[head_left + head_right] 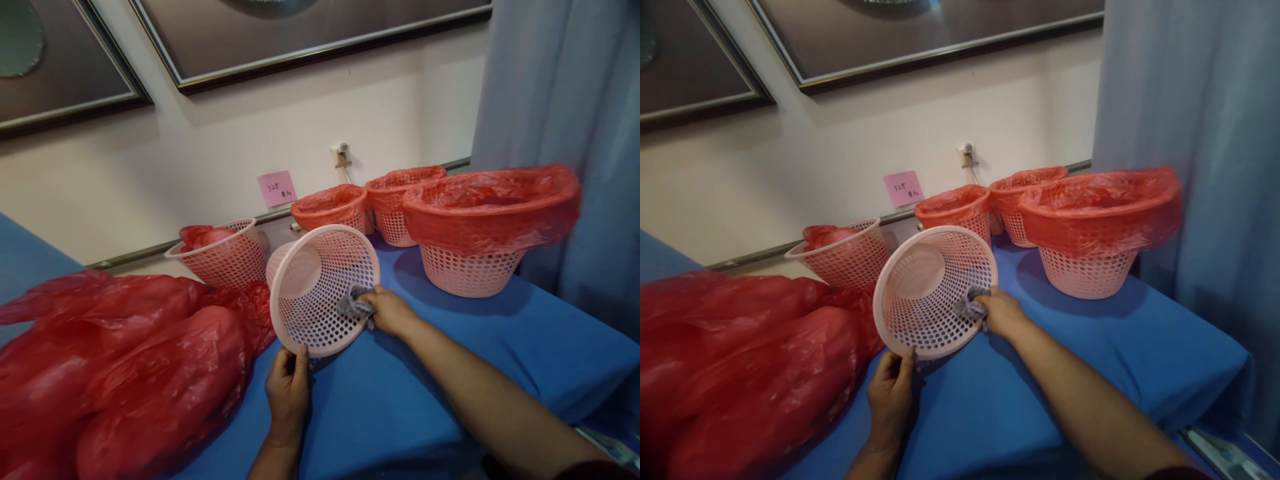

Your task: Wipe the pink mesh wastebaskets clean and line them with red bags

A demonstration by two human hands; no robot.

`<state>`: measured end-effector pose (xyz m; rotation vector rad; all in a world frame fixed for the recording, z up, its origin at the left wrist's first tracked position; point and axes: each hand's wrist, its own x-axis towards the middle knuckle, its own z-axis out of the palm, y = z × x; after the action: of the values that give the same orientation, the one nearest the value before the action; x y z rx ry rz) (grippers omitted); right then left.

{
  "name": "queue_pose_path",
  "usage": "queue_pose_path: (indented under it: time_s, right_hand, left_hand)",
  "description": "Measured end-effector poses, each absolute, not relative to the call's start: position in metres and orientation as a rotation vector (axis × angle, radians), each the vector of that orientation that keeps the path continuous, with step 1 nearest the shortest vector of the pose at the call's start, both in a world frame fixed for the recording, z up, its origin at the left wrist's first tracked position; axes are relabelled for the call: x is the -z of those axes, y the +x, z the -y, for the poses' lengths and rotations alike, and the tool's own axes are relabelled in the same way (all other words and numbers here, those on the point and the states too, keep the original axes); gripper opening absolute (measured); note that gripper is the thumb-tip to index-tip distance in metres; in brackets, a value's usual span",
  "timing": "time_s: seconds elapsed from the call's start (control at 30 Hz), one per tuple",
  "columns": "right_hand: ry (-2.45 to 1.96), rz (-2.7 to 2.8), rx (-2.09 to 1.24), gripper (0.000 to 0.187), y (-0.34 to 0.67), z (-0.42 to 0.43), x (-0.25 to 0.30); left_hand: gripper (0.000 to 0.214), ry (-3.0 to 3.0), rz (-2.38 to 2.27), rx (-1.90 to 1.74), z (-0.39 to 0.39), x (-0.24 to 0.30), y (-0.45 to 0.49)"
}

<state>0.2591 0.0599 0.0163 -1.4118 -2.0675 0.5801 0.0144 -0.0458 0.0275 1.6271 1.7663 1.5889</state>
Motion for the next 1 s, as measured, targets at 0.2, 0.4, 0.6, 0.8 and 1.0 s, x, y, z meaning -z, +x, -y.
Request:
queue_pose_path:
  time_s: [0.2, 0.4, 0.6, 0.8, 1.0]
  right_hand:
    - [-1.655, 1.895, -0.458, 0.050, 0.262, -0.061, -0.021]
    - [-1.298, 2.056, -0.815, 0.039, 0.229, -0.059, 0.004]
    - [-1.040, 2.190, -0.833, 0.047, 0.223, -0.052, 0.005]
    - [-1.591, 2.012, -0.379, 0.048, 0.259, -0.063, -0.019]
    - [-1.431, 1.969, -0.628, 0.048, 0.266, -0.077, -0.009]
  left_hand:
    - [0.039, 1.600, -1.786, -1.568, 0.044, -0.024, 0.011]
    - [0.039, 1.656, -1.629, -1.203, 0.033, -0.008, 0.011]
    - [0.047, 1.655, -1.661, -1.047, 0.027, -0.004, 0.012]
    - [0.047, 1.611, -1.683, -1.281, 0.037, -0.007, 0.013]
    - [0.047, 1.765, -1.686, -1.488, 0.024, -0.033, 0.017]
